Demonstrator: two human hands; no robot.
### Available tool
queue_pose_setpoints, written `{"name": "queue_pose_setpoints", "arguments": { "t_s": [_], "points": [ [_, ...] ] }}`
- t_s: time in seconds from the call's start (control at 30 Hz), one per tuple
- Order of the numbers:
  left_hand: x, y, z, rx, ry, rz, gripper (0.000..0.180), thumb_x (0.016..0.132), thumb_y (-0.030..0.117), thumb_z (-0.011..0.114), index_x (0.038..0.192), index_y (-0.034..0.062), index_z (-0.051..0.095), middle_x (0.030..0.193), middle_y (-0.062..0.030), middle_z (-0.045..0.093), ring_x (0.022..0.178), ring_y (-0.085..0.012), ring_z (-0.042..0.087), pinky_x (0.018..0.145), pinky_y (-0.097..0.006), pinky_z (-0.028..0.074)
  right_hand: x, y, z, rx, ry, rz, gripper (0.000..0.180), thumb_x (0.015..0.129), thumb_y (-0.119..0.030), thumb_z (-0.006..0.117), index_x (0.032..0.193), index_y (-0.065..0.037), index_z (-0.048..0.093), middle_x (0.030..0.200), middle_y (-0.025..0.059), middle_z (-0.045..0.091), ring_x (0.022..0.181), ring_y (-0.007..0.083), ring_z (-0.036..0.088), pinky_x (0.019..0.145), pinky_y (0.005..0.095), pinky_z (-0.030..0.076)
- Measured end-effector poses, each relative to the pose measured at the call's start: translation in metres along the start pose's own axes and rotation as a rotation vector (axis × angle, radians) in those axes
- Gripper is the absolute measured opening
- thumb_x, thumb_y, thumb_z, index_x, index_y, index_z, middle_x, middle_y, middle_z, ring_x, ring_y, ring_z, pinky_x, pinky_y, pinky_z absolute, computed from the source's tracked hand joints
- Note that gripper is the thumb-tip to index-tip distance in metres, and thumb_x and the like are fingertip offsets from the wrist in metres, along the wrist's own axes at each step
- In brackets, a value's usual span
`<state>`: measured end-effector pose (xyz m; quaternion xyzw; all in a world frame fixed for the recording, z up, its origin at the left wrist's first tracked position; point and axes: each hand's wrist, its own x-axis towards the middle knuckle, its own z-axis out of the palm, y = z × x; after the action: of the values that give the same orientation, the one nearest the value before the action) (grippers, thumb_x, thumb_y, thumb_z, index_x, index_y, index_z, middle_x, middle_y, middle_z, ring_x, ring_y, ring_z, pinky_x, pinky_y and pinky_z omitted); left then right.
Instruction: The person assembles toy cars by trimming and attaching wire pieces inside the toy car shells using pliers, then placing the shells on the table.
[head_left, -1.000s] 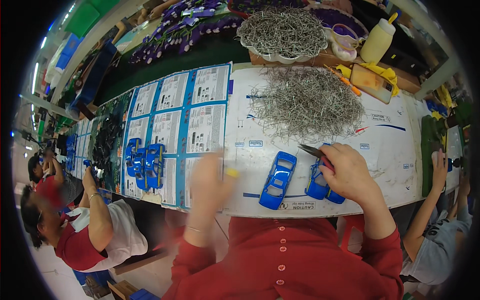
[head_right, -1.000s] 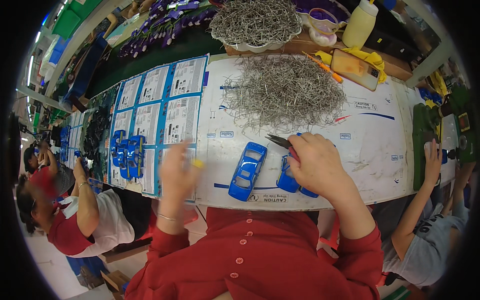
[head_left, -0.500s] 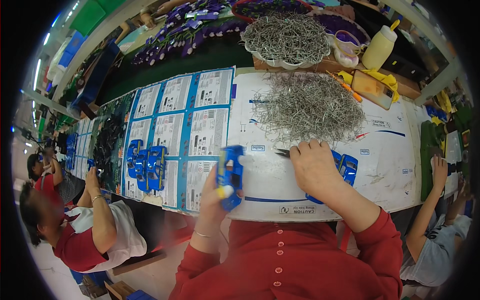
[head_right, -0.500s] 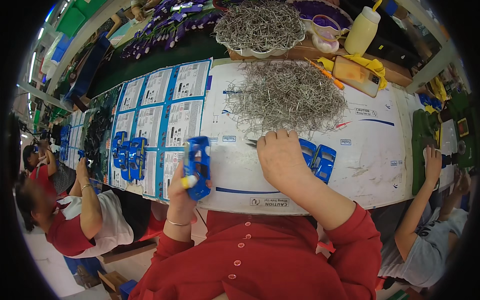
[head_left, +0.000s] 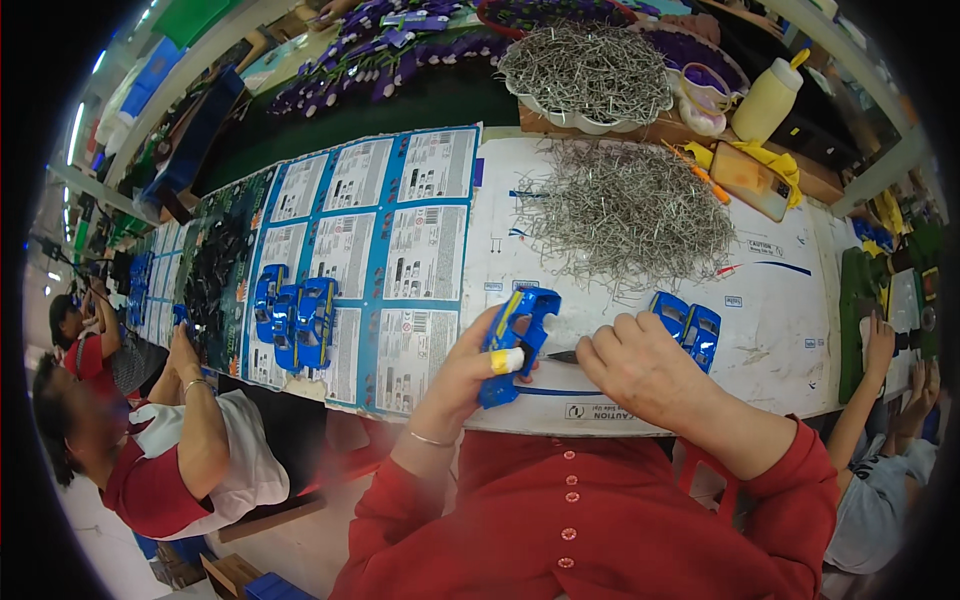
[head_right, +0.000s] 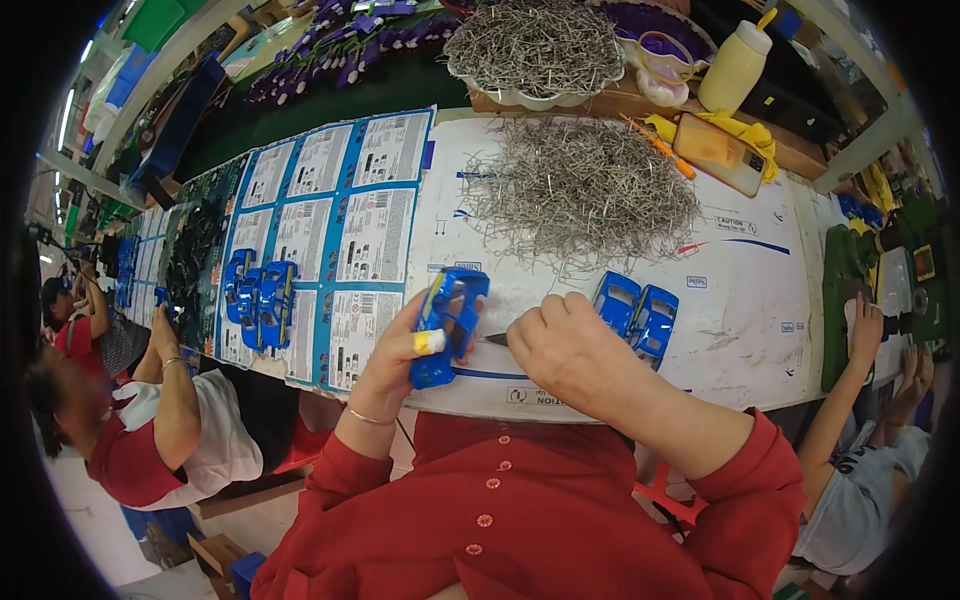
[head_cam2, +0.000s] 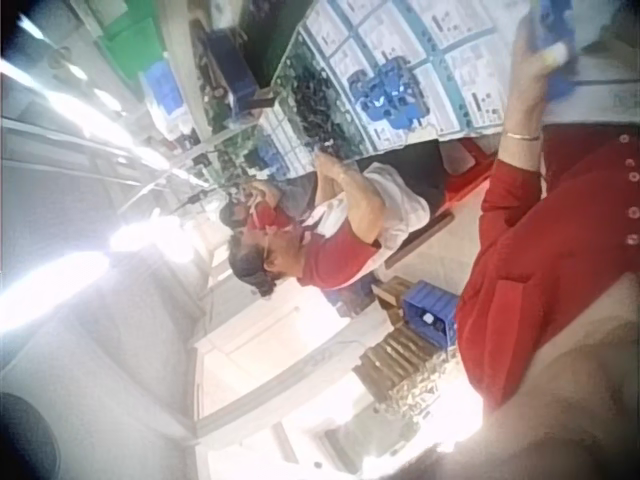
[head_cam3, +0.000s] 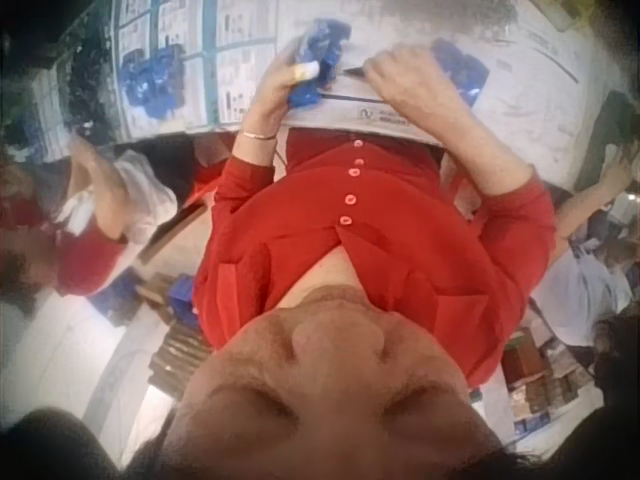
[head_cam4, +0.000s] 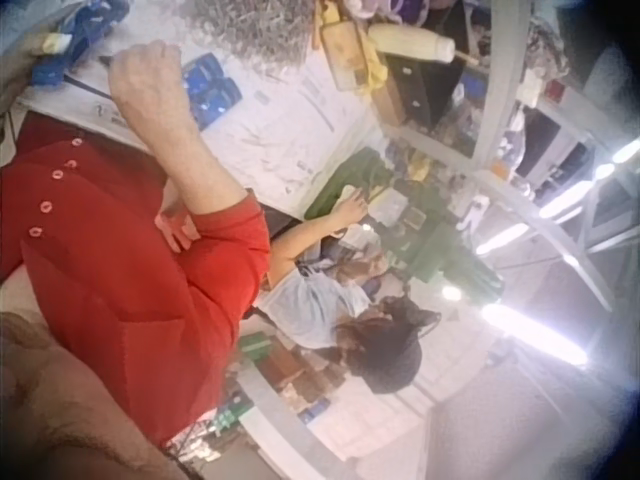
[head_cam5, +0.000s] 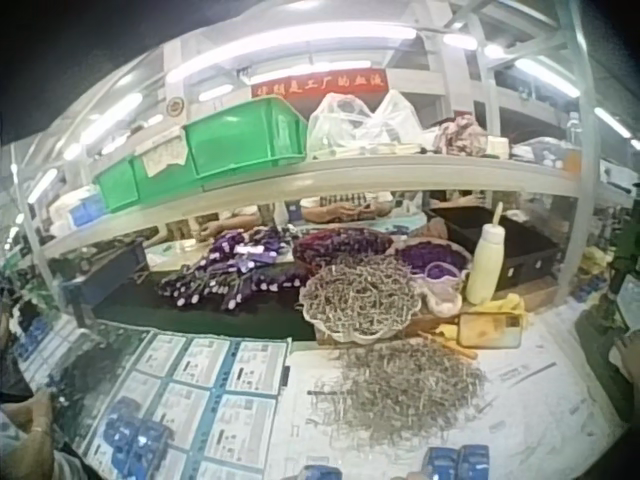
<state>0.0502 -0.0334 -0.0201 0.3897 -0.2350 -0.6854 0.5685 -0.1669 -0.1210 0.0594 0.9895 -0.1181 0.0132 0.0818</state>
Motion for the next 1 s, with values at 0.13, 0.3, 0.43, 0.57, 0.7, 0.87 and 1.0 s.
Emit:
{"name": "queue_pose_setpoints", "arguments": {
  "t_s": [0.13, 0.3, 0.43, 0.57, 0.7, 0.87, 1.0],
  "points": [
    [0.003, -0.011, 0.005, -0.019, -0.017, -0.013, 0.067, 0.074, 0.012, 0.069, 0.133, 0.0054, 0.040, 0.106, -0.0129, 0.058, 0.083, -0.0223, 0.063, 0.072, -0.035, 0.054, 0.000, 0.004, -0.001, -0.044, -0.010, -0.043, 0.027, 0.074, -0.012, 0.056, 0.099, -0.003, 0.058, 0.077, 0.0035, 0.050, 0.075, 0.0183, 0.050, 0.066, 0.0317, 0.039],
    [-0.012, -0.011, 0.004, -0.157, -0.012, 0.221, 0.071, 0.071, 0.013, 0.070, 0.134, 0.0067, 0.039, 0.106, -0.0170, 0.058, 0.088, -0.0270, 0.062, 0.076, -0.040, 0.053, -0.008, -0.006, 0.007, 0.475, -0.013, 0.255, 0.022, 0.078, -0.014, 0.061, 0.096, -0.002, 0.058, 0.084, 0.0114, 0.058, 0.081, 0.0271, 0.057, 0.071, 0.0376, 0.045],
    [-0.024, -0.001, 0.007, -0.115, 0.050, 0.317, 0.080, 0.058, 0.031, 0.074, 0.126, 0.0025, 0.043, 0.103, -0.0204, 0.057, 0.086, -0.0292, 0.062, 0.074, -0.038, 0.053, -0.009, -0.015, 0.004, 0.907, -0.082, 0.395, 0.025, 0.083, -0.017, 0.059, 0.100, 0.002, 0.056, 0.090, 0.0183, 0.059, 0.086, 0.0356, 0.057, 0.076, 0.0430, 0.046],
    [-0.029, 0.001, 0.010, -0.078, 0.061, 0.354, 0.080, 0.056, 0.028, 0.074, 0.125, 0.0005, 0.044, 0.103, -0.0205, 0.057, 0.085, -0.0291, 0.062, 0.073, -0.038, 0.053, -0.005, -0.019, 0.013, 1.139, -0.034, 0.389, 0.028, 0.088, -0.020, 0.054, 0.103, 0.003, 0.054, 0.092, 0.0230, 0.058, 0.088, 0.0404, 0.056, 0.079, 0.0453, 0.045],
    [-0.029, -0.003, 0.005, -0.128, -0.007, 0.346, 0.083, 0.057, 0.021, 0.076, 0.130, 0.0029, 0.039, 0.107, -0.0221, 0.056, 0.089, -0.0307, 0.061, 0.076, -0.040, 0.052, -0.003, -0.017, 0.015, 1.243, -0.092, 0.391, 0.029, 0.089, -0.023, 0.052, 0.101, 0.003, 0.054, 0.089, 0.0249, 0.058, 0.087, 0.0416, 0.056, 0.077, 0.0460, 0.045],
    [-0.028, -0.006, 0.006, -0.183, -0.074, 0.328, 0.088, 0.060, 0.015, 0.077, 0.136, 0.0062, 0.034, 0.112, -0.0227, 0.056, 0.094, -0.0322, 0.061, 0.079, -0.043, 0.052, -0.002, -0.019, 0.014, 1.273, -0.093, 0.458, 0.025, 0.089, -0.020, 0.053, 0.098, 0.003, 0.054, 0.085, 0.0242, 0.059, 0.083, 0.0415, 0.058, 0.073, 0.0462, 0.046],
    [-0.029, -0.007, 0.014, -0.073, 0.043, 0.331, 0.079, 0.056, 0.027, 0.074, 0.125, 0.0015, 0.044, 0.103, -0.0208, 0.057, 0.085, -0.0287, 0.062, 0.073, -0.037, 0.053, -0.007, -0.023, 0.021, 1.185, -0.038, 0.454, 0.022, 0.088, -0.014, 0.054, 0.101, 0.004, 0.056, 0.085, 0.0204, 0.060, 0.079, 0.0363, 0.058, 0.071, 0.0393, 0.047]
  ]
}}
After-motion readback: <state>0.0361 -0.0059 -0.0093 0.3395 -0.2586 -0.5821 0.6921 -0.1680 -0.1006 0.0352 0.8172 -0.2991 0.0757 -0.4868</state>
